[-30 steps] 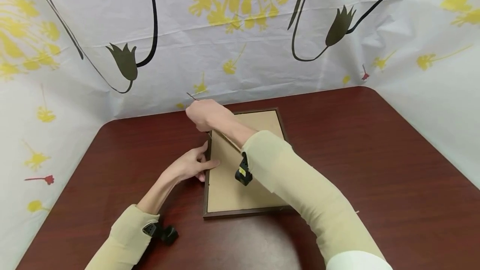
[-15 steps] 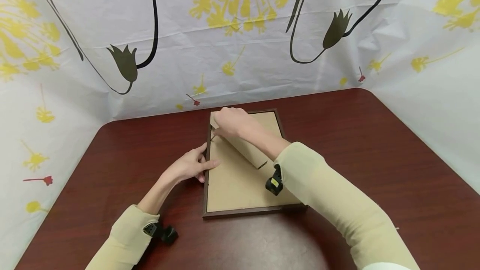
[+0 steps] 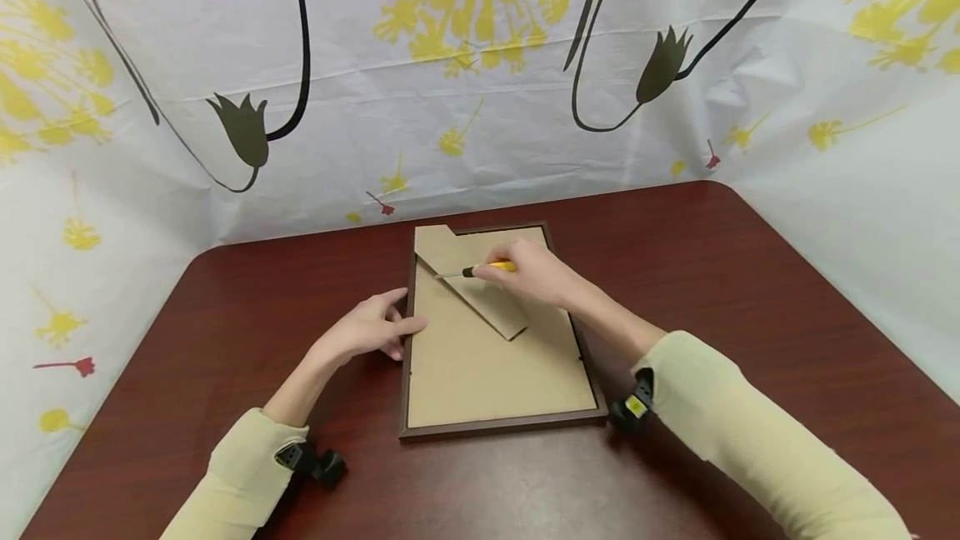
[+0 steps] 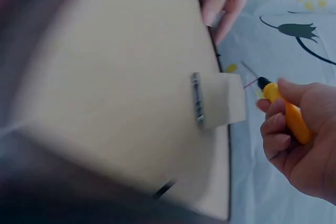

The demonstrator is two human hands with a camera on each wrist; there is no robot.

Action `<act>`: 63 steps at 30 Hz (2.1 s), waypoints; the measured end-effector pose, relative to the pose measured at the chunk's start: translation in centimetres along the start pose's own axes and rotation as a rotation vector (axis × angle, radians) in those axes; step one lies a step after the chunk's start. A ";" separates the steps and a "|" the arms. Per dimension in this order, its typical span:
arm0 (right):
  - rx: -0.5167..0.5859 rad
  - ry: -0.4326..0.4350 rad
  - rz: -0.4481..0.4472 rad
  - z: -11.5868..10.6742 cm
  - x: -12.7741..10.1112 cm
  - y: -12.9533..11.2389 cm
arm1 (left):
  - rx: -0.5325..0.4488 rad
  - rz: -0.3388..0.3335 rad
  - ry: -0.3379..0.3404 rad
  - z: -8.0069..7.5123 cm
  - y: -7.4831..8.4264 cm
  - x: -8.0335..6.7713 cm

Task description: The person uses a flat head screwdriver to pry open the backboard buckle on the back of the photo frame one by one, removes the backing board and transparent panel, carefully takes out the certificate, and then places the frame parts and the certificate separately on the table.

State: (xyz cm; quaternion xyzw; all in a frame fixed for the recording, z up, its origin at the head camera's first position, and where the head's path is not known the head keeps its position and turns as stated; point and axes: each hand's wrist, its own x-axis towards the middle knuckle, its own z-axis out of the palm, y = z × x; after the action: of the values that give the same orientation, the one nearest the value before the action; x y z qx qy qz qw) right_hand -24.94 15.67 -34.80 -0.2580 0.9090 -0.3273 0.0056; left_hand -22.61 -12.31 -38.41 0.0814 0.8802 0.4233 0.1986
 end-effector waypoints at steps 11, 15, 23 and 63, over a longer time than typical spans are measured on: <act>0.308 0.036 0.154 1.1 -7.4 1.2 | 0.000 0.065 0.050 -0.5 0.0 1.4; 0.356 0.027 0.182 1.7 -8.6 2.0 | 0.028 0.065 0.045 -0.6 0.0 1.7; 0.341 0.003 0.183 1.6 -8.6 3.6 | 0.038 0.055 0.038 0.2 0.4 0.9; 0.361 0.130 -0.006 4.0 -11.8 1.6 | 0.354 0.404 0.258 -2.8 -1.6 2.5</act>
State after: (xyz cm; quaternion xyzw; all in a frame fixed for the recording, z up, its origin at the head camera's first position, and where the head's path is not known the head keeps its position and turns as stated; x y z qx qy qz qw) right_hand -14.69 19.90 -40.79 -0.2340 0.8330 -0.5012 -0.0080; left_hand -25.96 -14.51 -38.76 0.2339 0.9243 0.3008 -0.0206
